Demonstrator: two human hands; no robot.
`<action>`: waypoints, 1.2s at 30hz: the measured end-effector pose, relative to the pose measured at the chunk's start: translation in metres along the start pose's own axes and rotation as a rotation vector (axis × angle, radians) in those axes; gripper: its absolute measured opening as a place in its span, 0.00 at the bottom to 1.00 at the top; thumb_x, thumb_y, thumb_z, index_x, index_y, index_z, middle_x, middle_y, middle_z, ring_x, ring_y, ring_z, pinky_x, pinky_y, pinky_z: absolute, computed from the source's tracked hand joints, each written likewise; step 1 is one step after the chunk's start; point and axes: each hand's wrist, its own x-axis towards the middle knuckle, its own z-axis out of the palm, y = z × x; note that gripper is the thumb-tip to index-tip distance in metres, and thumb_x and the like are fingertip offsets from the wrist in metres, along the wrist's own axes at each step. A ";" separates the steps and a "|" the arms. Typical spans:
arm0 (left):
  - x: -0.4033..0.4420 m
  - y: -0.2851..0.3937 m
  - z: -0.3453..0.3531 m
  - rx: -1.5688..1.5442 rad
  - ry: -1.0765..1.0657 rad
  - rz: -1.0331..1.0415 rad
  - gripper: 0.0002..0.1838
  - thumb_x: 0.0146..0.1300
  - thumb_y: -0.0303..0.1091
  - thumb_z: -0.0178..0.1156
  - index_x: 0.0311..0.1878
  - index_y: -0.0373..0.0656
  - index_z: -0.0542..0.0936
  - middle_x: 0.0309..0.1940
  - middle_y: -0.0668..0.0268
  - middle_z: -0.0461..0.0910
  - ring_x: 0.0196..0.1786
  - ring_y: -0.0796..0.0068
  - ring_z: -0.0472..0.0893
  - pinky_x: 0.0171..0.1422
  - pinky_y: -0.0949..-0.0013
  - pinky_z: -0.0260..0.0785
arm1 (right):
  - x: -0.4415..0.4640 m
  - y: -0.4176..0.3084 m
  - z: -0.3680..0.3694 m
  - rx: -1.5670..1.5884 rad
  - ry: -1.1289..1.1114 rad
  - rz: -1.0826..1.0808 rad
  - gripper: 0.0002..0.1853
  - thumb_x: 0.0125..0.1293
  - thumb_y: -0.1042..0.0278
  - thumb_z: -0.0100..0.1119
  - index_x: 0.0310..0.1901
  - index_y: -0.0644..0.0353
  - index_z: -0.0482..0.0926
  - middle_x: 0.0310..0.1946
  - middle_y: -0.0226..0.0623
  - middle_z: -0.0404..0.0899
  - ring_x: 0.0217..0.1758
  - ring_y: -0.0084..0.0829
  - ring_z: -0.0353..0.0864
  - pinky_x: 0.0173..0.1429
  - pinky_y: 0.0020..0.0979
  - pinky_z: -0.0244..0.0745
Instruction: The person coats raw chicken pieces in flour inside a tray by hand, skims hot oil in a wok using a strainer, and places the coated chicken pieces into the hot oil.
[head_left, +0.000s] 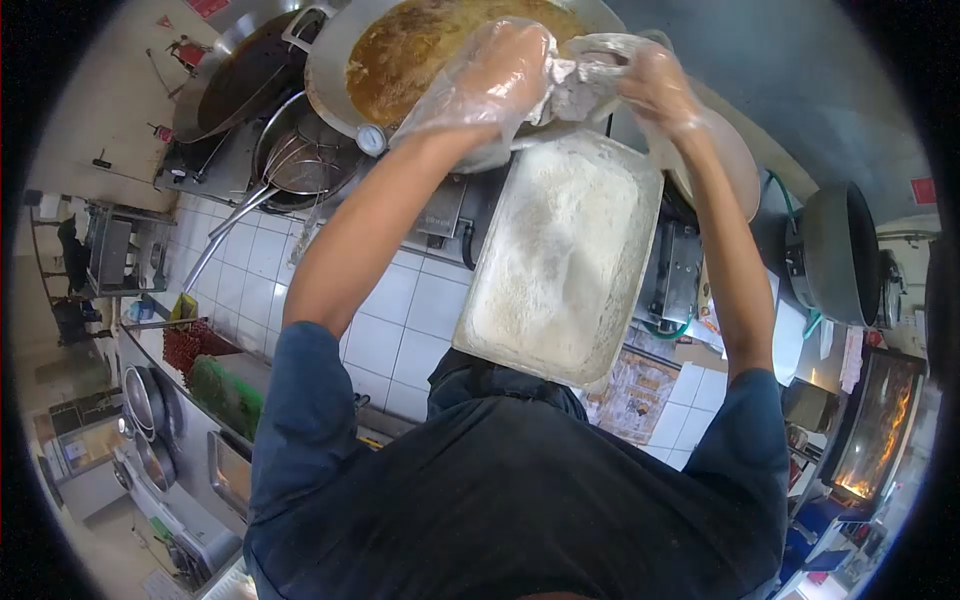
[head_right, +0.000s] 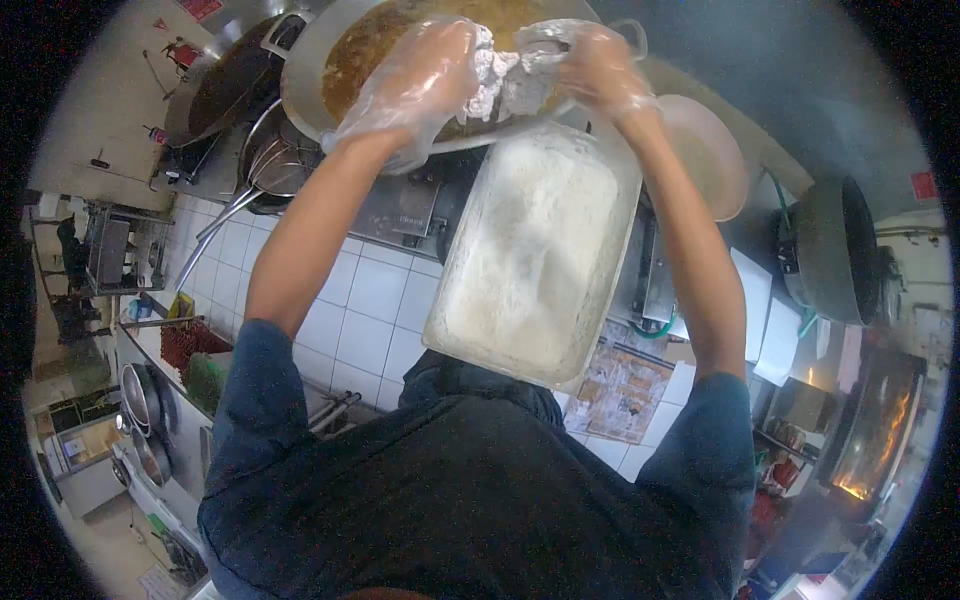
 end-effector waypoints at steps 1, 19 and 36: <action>0.010 -0.005 0.004 0.001 -0.068 -0.044 0.10 0.57 0.28 0.53 0.39 0.35 0.79 0.40 0.49 0.80 0.46 0.51 0.79 0.52 0.55 0.70 | 0.019 0.018 0.019 -0.104 -0.058 -0.084 0.12 0.52 0.63 0.64 0.35 0.62 0.83 0.35 0.50 0.82 0.36 0.44 0.82 0.44 0.39 0.76; 0.088 -0.085 0.065 0.004 -0.044 -0.179 0.08 0.57 0.27 0.54 0.29 0.32 0.79 0.31 0.51 0.80 0.36 0.58 0.81 0.47 0.60 0.74 | 0.107 0.055 0.105 0.037 0.035 -0.009 0.23 0.53 0.53 0.65 0.51 0.52 0.79 0.40 0.42 0.83 0.42 0.39 0.83 0.49 0.34 0.76; -0.224 0.053 0.279 -1.687 -0.461 -1.097 0.11 0.63 0.29 0.58 0.48 0.38 0.80 0.39 0.61 0.82 0.37 0.66 0.82 0.40 0.68 0.76 | -0.281 -0.013 0.183 2.509 0.164 0.904 0.36 0.70 0.37 0.35 0.68 0.59 0.55 0.64 0.57 0.61 0.63 0.52 0.67 0.67 0.49 0.64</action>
